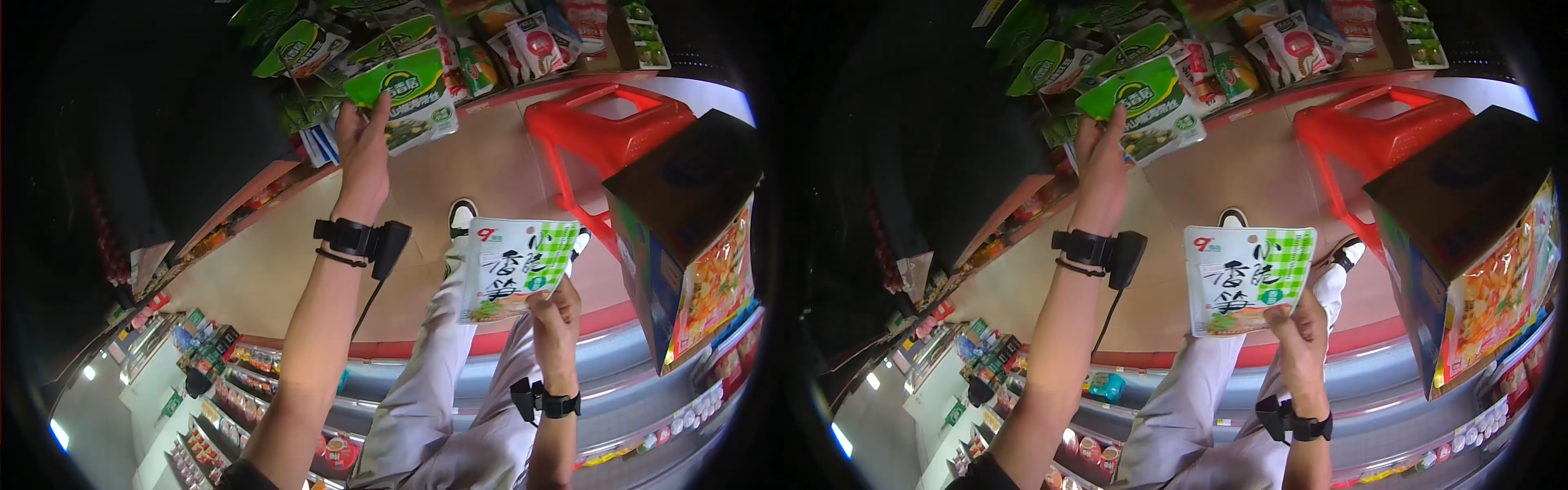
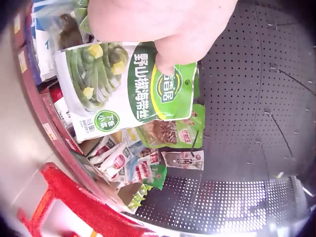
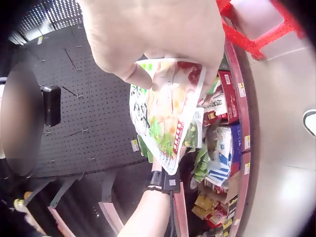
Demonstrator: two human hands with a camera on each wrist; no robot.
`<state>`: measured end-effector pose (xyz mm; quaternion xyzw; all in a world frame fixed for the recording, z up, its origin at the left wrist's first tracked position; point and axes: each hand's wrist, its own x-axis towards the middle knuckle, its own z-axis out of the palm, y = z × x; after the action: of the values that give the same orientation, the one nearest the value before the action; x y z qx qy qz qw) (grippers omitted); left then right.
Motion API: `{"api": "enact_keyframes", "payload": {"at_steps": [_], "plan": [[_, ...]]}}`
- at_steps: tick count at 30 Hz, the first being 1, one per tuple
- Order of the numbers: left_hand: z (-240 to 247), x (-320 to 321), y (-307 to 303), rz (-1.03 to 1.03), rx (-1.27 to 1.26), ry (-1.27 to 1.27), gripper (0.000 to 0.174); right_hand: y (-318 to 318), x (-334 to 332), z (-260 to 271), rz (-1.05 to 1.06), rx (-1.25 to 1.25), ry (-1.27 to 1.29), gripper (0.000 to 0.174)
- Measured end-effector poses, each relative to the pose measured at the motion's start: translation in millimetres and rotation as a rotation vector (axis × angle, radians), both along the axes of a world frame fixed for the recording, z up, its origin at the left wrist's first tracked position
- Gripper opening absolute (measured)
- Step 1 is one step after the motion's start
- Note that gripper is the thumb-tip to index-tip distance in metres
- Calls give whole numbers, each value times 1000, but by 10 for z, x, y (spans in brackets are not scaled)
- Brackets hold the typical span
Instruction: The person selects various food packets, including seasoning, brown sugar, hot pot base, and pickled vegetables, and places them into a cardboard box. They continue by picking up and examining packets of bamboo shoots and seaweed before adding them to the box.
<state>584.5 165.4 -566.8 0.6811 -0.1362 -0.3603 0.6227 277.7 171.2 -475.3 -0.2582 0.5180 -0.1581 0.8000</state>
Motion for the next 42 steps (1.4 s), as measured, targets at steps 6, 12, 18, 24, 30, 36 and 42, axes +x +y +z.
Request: {"api": "enact_keyframes", "payload": {"at_steps": [6, 12, 18, 24, 30, 36, 42], "plan": [[-185, 68, -97, 34, 43, 74, 33, -163, 3, 8, -5, -20, 2, 34], [-193, -10, -99, 63, 25, 95, 35, -236, 76, 33, 14, -12, 22, 31], [-169, -38, -131, 35, 50, 77, 31, -188, 38, -24, 44, 4, 17, 28], [-190, 36, -198, 61, 117, 28, 31, -227, 25, -52, 76, -9, 8, 28], [-92, 178, -509, 118, 82, 176, 29, -248, 73, -70, 93, -38, -15, 30], [-124, 290, -502, 33, 164, 80, 41, -229, 111, -51, 100, -38, -31, 32], [-165, -43, 74, 146, 141, 114, 32, -235, 65, -84, 113, -66, -73, 32]]}}
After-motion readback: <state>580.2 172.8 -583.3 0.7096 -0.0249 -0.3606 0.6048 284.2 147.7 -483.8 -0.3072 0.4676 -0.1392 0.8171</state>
